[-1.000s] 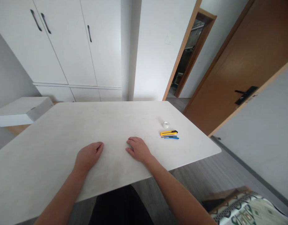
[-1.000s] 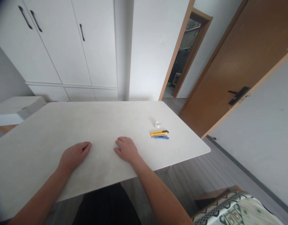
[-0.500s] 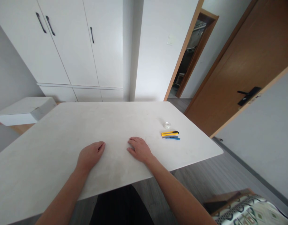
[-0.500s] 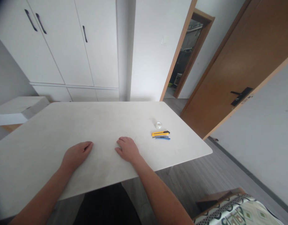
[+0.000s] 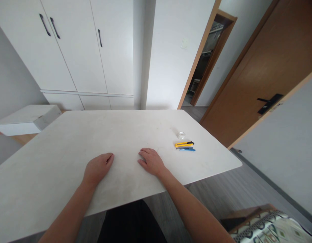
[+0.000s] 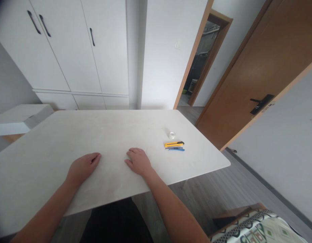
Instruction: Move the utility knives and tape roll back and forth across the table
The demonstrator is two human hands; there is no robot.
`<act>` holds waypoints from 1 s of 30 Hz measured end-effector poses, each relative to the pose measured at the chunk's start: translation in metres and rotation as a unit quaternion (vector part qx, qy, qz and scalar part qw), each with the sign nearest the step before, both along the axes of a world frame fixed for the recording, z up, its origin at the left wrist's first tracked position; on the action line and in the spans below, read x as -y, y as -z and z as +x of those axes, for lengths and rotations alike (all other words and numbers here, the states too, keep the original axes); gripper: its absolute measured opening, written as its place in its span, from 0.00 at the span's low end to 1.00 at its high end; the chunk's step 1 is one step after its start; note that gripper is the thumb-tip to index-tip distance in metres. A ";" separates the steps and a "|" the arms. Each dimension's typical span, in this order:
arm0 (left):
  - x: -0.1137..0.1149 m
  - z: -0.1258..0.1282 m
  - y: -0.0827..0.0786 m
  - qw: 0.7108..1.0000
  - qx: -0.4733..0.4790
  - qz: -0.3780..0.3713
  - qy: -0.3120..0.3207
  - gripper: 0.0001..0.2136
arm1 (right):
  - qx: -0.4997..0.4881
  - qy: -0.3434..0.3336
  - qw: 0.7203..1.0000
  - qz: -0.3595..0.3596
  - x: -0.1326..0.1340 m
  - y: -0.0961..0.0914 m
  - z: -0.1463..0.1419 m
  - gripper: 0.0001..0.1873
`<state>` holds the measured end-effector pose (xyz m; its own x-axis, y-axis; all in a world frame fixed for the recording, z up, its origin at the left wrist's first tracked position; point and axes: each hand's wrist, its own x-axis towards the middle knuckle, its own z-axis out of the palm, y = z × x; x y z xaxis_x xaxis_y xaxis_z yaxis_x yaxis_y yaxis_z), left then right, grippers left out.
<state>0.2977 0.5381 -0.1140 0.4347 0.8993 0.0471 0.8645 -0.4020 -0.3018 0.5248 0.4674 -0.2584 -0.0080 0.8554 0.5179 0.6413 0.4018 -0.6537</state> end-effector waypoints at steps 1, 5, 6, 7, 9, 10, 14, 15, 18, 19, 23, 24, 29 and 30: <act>0.000 0.000 0.000 1.000 0.001 0.001 -0.001 0.22 | 0.001 0.000 1.000 0.000 0.000 0.000 0.000 0.17; -0.001 -0.001 0.001 1.000 0.006 0.002 -0.001 0.21 | 0.006 0.001 1.000 0.001 0.001 -0.001 0.000 0.18; -0.001 -0.001 0.001 1.000 0.006 0.002 0.001 0.22 | 0.007 0.001 1.000 0.001 0.001 -0.002 0.000 0.18; -0.001 -0.001 0.001 1.000 0.006 0.002 0.002 0.22 | 0.007 0.001 1.000 0.000 0.001 -0.002 0.000 0.18; 0.000 -0.001 0.001 1.000 0.005 0.003 0.003 0.22 | 0.006 0.002 1.000 -0.002 0.001 -0.002 0.000 0.18; 0.000 0.000 0.001 1.000 0.005 0.004 0.003 0.22 | 0.006 0.001 1.000 -0.002 0.001 -0.002 0.000 0.18; 0.000 0.000 0.000 1.000 0.005 0.006 -0.002 0.21 | 0.002 0.000 1.000 0.001 0.001 -0.002 0.001 0.18; 0.000 0.000 0.000 1.000 0.004 0.006 -0.002 0.22 | 0.001 -0.001 1.000 0.002 0.001 -0.002 0.001 0.18; 0.000 0.000 0.000 1.000 0.003 0.004 0.003 0.22 | -0.003 -0.001 1.000 0.004 0.000 -0.001 0.000 0.18; 0.000 0.000 0.000 1.000 0.004 0.004 0.003 0.22 | -0.005 -0.001 1.000 0.005 0.000 -0.001 -0.001 0.18; 0.000 0.000 0.000 1.000 0.001 -0.002 -0.001 0.22 | -0.039 0.001 0.999 0.029 0.001 0.001 0.000 0.13; 0.000 0.000 0.000 1.000 0.002 -0.002 0.000 0.22 | -0.055 0.009 0.998 0.040 0.003 0.002 0.004 0.11; -0.001 0.000 0.001 1.000 -0.002 -0.001 0.002 0.22 | -0.070 0.119 0.990 0.042 0.025 0.026 0.074 0.09; -0.001 0.000 0.001 1.000 -0.004 -0.002 0.000 0.22 | -0.055 0.152 0.987 0.022 0.031 0.033 0.095 0.09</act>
